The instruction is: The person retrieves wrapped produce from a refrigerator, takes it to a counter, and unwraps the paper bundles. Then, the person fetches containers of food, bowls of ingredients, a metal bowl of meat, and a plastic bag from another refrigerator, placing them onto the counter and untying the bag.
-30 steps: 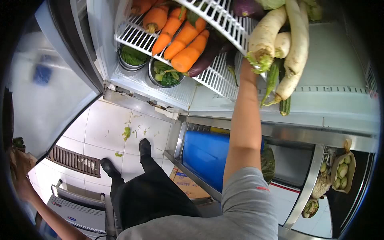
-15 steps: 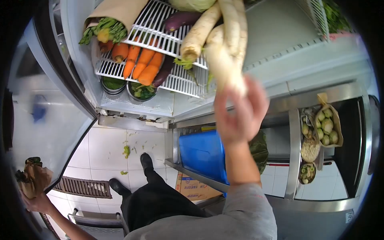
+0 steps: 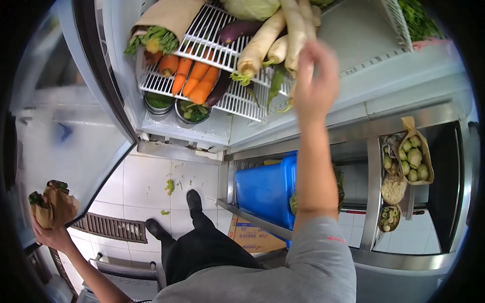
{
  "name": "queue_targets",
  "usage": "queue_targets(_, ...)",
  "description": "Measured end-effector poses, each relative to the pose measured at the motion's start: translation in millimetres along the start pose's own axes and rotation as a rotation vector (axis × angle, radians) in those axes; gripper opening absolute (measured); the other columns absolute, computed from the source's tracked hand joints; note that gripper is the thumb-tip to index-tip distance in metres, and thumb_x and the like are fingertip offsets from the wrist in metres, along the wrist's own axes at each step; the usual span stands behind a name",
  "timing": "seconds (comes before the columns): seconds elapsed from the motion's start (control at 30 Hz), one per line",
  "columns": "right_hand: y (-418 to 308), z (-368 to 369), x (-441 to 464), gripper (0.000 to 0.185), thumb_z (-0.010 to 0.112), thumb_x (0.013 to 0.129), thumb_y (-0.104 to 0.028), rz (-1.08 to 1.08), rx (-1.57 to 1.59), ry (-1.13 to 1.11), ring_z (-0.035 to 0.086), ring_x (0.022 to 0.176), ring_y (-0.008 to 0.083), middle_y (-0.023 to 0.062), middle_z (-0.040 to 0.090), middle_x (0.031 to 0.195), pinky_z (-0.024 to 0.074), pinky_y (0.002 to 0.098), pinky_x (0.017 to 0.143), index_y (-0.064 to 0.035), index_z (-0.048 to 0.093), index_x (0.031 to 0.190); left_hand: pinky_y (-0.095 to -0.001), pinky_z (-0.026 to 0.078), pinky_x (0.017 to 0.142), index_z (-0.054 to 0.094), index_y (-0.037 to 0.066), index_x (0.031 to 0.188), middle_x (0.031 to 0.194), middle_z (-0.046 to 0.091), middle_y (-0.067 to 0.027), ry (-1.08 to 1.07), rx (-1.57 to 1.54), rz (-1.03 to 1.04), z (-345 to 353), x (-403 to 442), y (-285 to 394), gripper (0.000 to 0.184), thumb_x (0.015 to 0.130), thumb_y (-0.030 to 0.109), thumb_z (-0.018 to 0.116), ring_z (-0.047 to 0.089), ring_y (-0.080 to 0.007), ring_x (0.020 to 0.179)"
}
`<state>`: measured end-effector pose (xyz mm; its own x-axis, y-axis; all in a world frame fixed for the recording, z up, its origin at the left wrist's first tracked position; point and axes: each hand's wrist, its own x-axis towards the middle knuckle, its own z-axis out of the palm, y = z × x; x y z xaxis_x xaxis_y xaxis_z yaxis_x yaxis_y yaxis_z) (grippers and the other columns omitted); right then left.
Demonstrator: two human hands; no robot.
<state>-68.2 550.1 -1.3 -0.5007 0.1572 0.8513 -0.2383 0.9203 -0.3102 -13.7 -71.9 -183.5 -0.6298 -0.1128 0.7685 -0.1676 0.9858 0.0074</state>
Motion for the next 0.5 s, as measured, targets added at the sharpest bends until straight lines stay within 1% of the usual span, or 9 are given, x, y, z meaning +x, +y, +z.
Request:
queue_targets(0.03, -36, 3, -42, 0.017, 0.059, 0.083, -0.010, -0.070, 0.031, -0.158, 0.061, 0.074, 0.0219, 0.0087, 0.064, 0.083, 0.0482, 0.0309, 0.073, -0.0021, 0.062, 0.098, -0.0446, 0.037, 0.092, 0.052, 0.007, 0.123, 0.117, 0.054, -0.0131, 0.005, 0.019, 0.012, 3, -3, -3, 0.068, 0.064, 0.026, 0.079, 0.051, -0.0323, 0.105)
queue_targets(0.07, -40, 9, -91, 0.014, 0.058, 0.082, -0.008, -0.355, -0.025, -0.221, 0.062, 0.069, 0.0240, 0.0092, 0.064, 0.078, 0.0500, 0.0344, 0.069, -0.0047, 0.063, 0.095, -0.0424, 0.038, 0.093, 0.051, 0.006, 0.124, 0.118, 0.055, -0.0142, -0.058, 0.099, -0.051, 0, -1, 2, 0.068, 0.065, 0.025, 0.079, 0.050, -0.0319, 0.109)
queue_targets(0.13, -65, 27, -126, 0.014, 0.058, 0.079, -0.007, -0.262, -0.394, -1.045, 0.063, 0.075, 0.0279, 0.0158, 0.064, 0.083, 0.0503, 0.0361, 0.069, -0.0050, 0.063, 0.092, -0.0432, 0.037, 0.094, 0.052, 0.005, 0.122, 0.116, 0.057, -0.0150, -0.032, -0.100, -0.006, 4, -1, 3, 0.060, 0.069, 0.019, 0.074, 0.051, -0.0345, 0.108)
queue_targets(0.17, -40, 32, -161, 0.013, 0.058, 0.078, -0.007, -0.231, -0.197, -0.823, 0.062, 0.078, 0.0293, 0.0176, 0.063, 0.084, 0.0500, 0.0344, 0.070, -0.0037, 0.063, 0.090, -0.0426, 0.038, 0.093, 0.050, 0.003, 0.122, 0.115, 0.056, -0.0155, -0.094, -0.152, 0.067, 2, 5, 8, 0.059, 0.070, 0.020, 0.073, 0.052, -0.0337, 0.107)
queue_targets(0.27, 62, 74, -152, 0.025, 0.058, 0.082, -0.015, 0.171, -0.281, -0.452, 0.060, 0.083, 0.0377, 0.0233, 0.061, 0.094, 0.0480, 0.0431, 0.074, 0.0006, 0.059, 0.101, -0.0387, 0.044, 0.082, 0.039, -0.003, 0.121, 0.116, 0.048, -0.0169, -0.437, -0.214, 0.378, -34, 48, 33, 0.067, 0.073, 0.031, 0.071, 0.053, -0.0270, 0.102)
queue_targets(0.33, 131, 102, -127, 0.043, 0.053, 0.087, -0.028, 0.126, -0.632, -0.388, 0.058, 0.090, 0.0413, 0.0271, 0.059, 0.098, 0.0465, 0.0446, 0.079, 0.0046, 0.050, 0.115, -0.0354, 0.047, 0.080, 0.037, -0.002, 0.121, 0.115, 0.047, -0.0164, 0.008, 0.049, 0.509, -1, 29, 32, 0.069, 0.071, 0.028, 0.074, 0.053, -0.0249, 0.102)
queue_targets(0.37, 149, 118, -112, 0.057, 0.054, 0.085, -0.038, 0.244, -0.706, -0.466, 0.054, 0.100, 0.0406, 0.0275, 0.056, 0.107, 0.0446, 0.0436, 0.085, 0.0048, 0.045, 0.121, -0.0338, 0.049, 0.080, 0.036, -0.001, 0.122, 0.114, 0.046, -0.0161, 0.238, 0.183, 0.514, 15, 19, 31, 0.070, 0.070, 0.027, 0.075, 0.053, -0.0238, 0.102)
queue_targets(0.43, 199, 153, -93, 0.078, 0.055, 0.080, -0.054, 0.334, -0.736, -0.451, 0.049, 0.114, 0.0387, 0.0277, 0.050, 0.122, 0.0410, 0.0420, 0.095, 0.0030, 0.038, 0.131, -0.0332, 0.049, 0.081, 0.036, 0.000, 0.123, 0.115, 0.045, -0.0161, 0.252, 0.156, 0.465, 18, 11, 26, 0.073, 0.068, 0.025, 0.077, 0.052, -0.0248, 0.104)
queue_targets(0.5, 208, 172, -76, 0.079, 0.054, 0.079, -0.055, 0.575, -0.782, -0.655, 0.040, 0.125, 0.0359, 0.0244, 0.040, 0.135, 0.0340, 0.0393, 0.102, 0.0032, 0.041, 0.131, -0.0343, 0.048, 0.082, 0.035, 0.000, 0.123, 0.114, 0.046, -0.0154, 0.256, 0.076, 0.479, 21, 7, 28, 0.076, 0.066, 0.026, 0.078, 0.053, -0.0246, 0.102)
